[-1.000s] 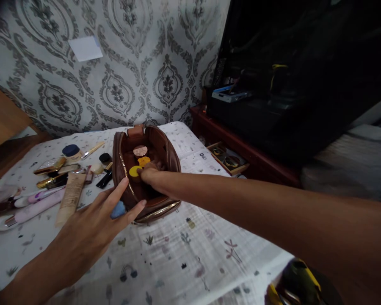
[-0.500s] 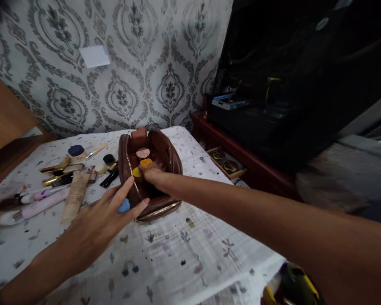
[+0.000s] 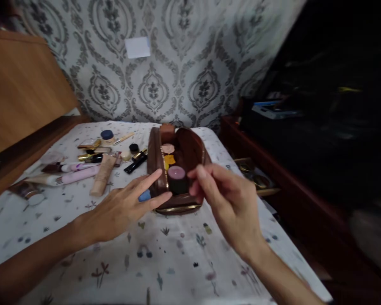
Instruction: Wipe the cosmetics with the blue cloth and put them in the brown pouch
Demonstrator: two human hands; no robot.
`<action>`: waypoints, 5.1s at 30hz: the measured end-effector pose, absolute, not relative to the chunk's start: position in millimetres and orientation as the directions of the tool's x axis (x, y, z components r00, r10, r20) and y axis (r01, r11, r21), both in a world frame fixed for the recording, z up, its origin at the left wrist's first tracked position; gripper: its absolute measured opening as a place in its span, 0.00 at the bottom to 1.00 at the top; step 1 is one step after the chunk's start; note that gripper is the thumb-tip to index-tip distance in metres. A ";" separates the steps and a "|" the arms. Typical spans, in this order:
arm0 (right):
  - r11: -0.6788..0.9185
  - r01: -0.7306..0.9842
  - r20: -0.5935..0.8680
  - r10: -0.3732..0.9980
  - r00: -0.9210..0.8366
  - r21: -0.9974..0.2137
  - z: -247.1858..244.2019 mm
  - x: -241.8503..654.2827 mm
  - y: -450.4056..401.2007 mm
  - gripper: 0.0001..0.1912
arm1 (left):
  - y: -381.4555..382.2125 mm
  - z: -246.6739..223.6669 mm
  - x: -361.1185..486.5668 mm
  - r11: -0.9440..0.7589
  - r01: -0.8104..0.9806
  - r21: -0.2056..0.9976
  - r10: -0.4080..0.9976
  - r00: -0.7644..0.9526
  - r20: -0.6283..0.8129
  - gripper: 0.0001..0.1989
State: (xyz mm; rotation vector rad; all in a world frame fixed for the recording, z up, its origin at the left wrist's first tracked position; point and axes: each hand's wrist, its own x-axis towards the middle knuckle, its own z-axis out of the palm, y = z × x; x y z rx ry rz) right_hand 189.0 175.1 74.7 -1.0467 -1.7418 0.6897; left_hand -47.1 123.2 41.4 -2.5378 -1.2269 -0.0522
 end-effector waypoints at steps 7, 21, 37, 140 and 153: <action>0.849 0.164 0.598 0.478 -0.643 -0.503 1.0 135.2 138.3 0.19 | 118.0 -5.9 -94.8 -0.494 0.850 -0.184 0.733 0.521 0.438 0.26; 0.109 0.112 0.003 0.727 -0.686 -0.988 -61.7 14.2 184.6 0.07 | 148.0 -20.8 -180.0 -0.195 0.920 0.340 0.806 -0.047 0.589 0.14; 0.197 0.070 0.092 0.709 -0.699 -0.978 -65.2 24.0 181.5 0.07 | 233.2 -15.9 -239.0 0.239 0.966 -0.097 0.971 -0.236 0.048 0.22; 0.219 0.057 0.162 0.850 -0.501 -0.974 -82.7 34.3 181.2 0.24 | 251.0 -16.3 -369.0 0.297 0.951 -0.089 0.932 -0.268 0.246 0.15; 0.198 0.131 0.106 0.855 -0.508 -0.971 -81.6 34.0 180.3 0.25 | 279.5 -21.3 -330.9 -0.029 0.991 -0.132 0.999 0.031 0.014 0.28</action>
